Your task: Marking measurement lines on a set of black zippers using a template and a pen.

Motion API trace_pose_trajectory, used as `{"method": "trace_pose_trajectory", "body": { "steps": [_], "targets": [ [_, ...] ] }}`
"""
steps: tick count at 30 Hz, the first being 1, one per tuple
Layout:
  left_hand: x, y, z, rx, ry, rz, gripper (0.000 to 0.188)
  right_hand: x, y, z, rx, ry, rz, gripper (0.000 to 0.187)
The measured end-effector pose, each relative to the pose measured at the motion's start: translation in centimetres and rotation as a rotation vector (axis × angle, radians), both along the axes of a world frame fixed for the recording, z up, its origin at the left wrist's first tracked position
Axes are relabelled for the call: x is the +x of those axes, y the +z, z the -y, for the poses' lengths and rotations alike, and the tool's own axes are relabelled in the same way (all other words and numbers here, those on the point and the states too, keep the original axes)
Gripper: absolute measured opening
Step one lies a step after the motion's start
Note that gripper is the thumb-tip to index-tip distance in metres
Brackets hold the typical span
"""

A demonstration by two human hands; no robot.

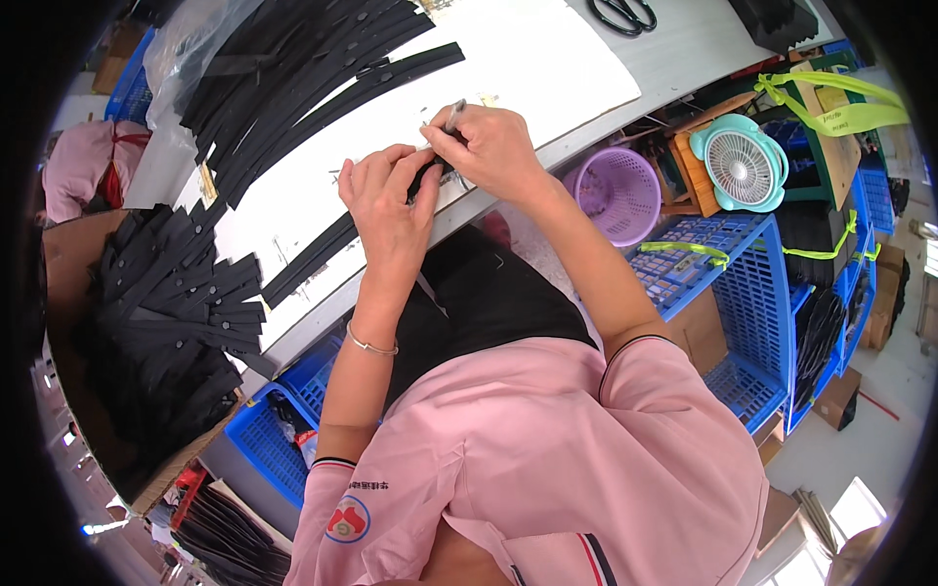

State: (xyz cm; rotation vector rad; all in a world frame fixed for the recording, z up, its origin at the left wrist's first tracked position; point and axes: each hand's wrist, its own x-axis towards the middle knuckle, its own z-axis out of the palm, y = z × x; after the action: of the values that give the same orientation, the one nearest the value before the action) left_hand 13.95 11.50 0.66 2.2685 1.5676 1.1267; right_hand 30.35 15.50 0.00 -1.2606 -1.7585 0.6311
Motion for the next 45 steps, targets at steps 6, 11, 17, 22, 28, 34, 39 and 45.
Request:
{"method": "trace_pose_trajectory", "body": {
  "steps": [6, 11, 17, 22, 28, 34, 39, 45],
  "targets": [
    [0.0, 0.2, 0.1, -0.030, 0.026, 0.013, 0.016, 0.6, 0.9, 0.5, -0.190, 0.018, -0.289, 0.016],
    [0.1, 0.0, 0.1, -0.024, 0.037, 0.040, 0.015, 1.8, 1.0, 0.8, -0.242, 0.159, -0.142, 0.017],
    [0.1, -0.1, -0.2, -0.025, 0.039, 0.062, 0.015, 1.3, 0.5, 0.6, -0.095, 0.129, -0.070, 0.021],
    [-0.7, -0.6, -0.2, -0.002, 0.042, 0.037, 0.020, 0.9, 0.3, 0.3, -0.022, 0.183, -0.007, 0.019],
    [-1.8, 0.2, 4.0, -0.091, 0.082, 0.071, 0.041, 2.0, 0.6, 1.2, -0.163, 0.114, -0.371, 0.010],
    [-11.8, 1.3, 7.0, -0.167, 0.339, -0.038, 0.050, 0.2, 0.7, 1.5, 0.035, 0.134, 0.044, 0.019],
    [-21.3, 1.6, 6.6, -0.151, 0.539, -0.220, 0.053, -1.2, 2.4, 0.4, 0.279, 0.087, 0.482, 0.036],
    [-25.2, 1.4, 5.8, -0.148, 0.598, -0.158, 0.022, -3.5, 1.0, -6.1, 0.308, -0.046, 0.490, 0.034]
  ]
}}
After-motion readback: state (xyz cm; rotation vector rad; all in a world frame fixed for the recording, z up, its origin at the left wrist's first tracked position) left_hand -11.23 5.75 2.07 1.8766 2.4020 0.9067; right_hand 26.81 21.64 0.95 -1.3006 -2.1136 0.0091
